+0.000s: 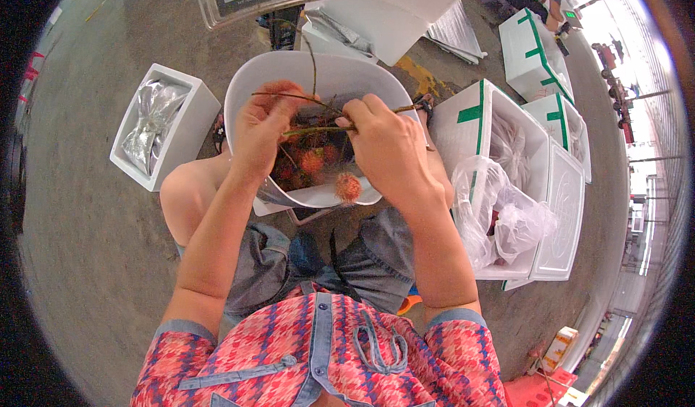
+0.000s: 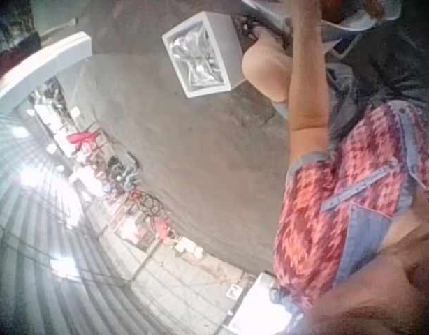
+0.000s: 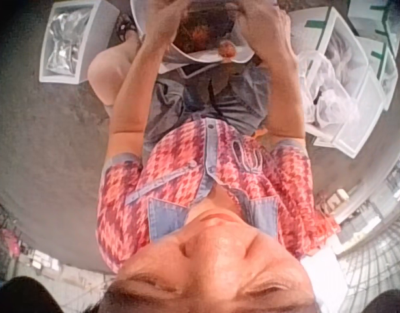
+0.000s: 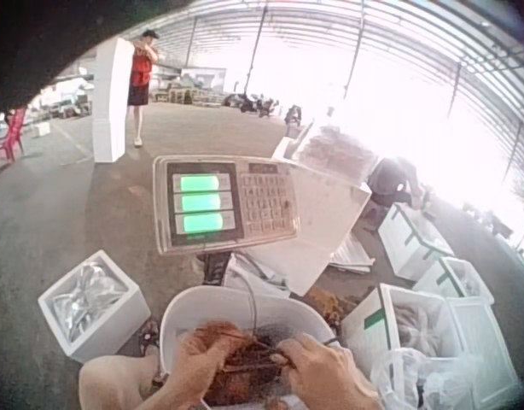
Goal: The person sorts rambutan from a large bin into a small foam box by hand, removing stems and leaves, and then seals the box using a tape dispenser.
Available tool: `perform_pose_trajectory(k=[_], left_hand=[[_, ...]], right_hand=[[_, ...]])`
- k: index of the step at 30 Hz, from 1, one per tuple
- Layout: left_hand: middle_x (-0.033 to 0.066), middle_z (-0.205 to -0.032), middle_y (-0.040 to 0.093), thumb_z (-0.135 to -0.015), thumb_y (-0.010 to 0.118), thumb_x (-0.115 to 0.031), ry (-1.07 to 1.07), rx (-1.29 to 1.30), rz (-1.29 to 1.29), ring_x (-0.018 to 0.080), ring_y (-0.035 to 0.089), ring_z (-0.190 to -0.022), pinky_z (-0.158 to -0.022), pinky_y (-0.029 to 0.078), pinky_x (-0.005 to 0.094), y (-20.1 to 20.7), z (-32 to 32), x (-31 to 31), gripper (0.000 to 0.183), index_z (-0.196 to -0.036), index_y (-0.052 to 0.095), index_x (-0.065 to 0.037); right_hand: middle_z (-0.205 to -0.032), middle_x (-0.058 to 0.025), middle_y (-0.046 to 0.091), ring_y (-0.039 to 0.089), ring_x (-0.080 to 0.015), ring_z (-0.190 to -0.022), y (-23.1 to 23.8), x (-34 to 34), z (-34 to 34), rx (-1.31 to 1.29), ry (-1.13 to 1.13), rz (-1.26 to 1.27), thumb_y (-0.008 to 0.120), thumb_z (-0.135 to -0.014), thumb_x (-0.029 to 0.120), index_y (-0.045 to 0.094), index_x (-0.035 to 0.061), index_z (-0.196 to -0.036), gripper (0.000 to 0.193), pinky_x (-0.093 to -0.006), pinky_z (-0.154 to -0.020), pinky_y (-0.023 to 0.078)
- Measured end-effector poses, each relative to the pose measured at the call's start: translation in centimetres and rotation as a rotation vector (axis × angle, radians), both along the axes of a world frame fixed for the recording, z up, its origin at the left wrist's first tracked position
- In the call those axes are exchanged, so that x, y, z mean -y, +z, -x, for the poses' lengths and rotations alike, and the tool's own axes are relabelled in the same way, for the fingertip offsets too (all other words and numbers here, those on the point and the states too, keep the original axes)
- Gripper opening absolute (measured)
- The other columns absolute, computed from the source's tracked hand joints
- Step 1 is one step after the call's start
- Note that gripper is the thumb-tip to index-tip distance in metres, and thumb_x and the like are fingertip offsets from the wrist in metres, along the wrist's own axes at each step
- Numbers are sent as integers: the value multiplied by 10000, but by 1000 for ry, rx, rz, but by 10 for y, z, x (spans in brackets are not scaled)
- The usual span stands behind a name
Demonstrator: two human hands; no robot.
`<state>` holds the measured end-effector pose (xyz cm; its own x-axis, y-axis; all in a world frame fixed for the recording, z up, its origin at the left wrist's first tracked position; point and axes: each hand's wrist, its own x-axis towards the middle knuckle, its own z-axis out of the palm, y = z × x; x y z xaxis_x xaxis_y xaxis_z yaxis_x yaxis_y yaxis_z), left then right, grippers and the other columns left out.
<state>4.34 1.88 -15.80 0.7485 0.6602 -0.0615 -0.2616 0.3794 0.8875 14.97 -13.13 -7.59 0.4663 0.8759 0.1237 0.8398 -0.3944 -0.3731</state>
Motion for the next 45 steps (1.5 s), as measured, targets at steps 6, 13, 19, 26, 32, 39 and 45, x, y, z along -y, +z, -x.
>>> perform_pose_trajectory(k=[6, 13, 19, 26, 32, 39, 45], left_hand=[[-7, -778, 670, -968, 546, -262, -43, -310, 168, 11, 335, -500, -451, 257, 201, -18, -6, 2, 289, -1058, 703, -36], [26, -944, 698, -964, 511, -141, -59, 45, -317, 42, 554, -680, -608, 439, 196, -36, -7, 17, 269, -1077, 705, 9], [22, -782, 647, -914, 593, -136, 121, -178, -434, 83, 556, -662, -584, 439, 233, -39, -14, 20, 189, -931, 708, 13], [39, -951, 706, -943, 596, -141, -113, -133, -219, 85, 600, -875, -821, 459, 239, -39, -19, 19, 221, -1060, 708, 10], [38, -991, 680, -957, 562, -55, -433, -49, -201, 98, 609, -878, -800, 490, 240, -21, -11, 45, 206, -1101, 694, 9], [-18, -707, 574, -901, 592, -60, 38, -145, -370, 56, 463, -584, -520, 371, 224, -40, -25, 42, 141, -921, 710, 15], [40, -890, 657, -973, 526, -104, 121, -217, -3, 39, 374, -571, -484, 309, 200, -45, -37, 5, 235, -1144, 661, -14]], right_hand=[[-877, -219, 642, 623, -399, -836, 19, 4, -15, -210, -62, -223, 631, -826, 76, 652, -20, -955, 162, -399, -733, 488], [-878, -218, 647, 627, -390, -822, 11, -4, -20, -76, -288, -291, 644, -839, 96, 642, -31, -954, 171, -389, -719, 485], [-917, -213, 659, 648, -367, -847, -2, 8, -10, -131, -259, -334, 623, -842, 65, 642, -24, -964, 152, -371, -751, 506], [-821, -196, 625, 651, -274, -737, -1, 28, 3, -188, -373, -420, 646, -835, 8, 617, -39, -946, 124, -329, -665, 481], [-835, -210, 628, 633, -344, -745, -19, 23, -5, -163, -357, -474, 637, -850, 40, 614, -34, -926, 108, -365, -670, 487], [-879, -185, 643, 645, -372, -832, -54, 24, 25, -278, -212, -466, 633, -843, 50, 579, 22, -949, 122, -418, -698, 503], [-786, -51, 595, 558, -120, -733, -48, 53, 53, -938, -558, -699, 667, -913, 118, 523, 4, -944, 186, -279, -678, 458]])
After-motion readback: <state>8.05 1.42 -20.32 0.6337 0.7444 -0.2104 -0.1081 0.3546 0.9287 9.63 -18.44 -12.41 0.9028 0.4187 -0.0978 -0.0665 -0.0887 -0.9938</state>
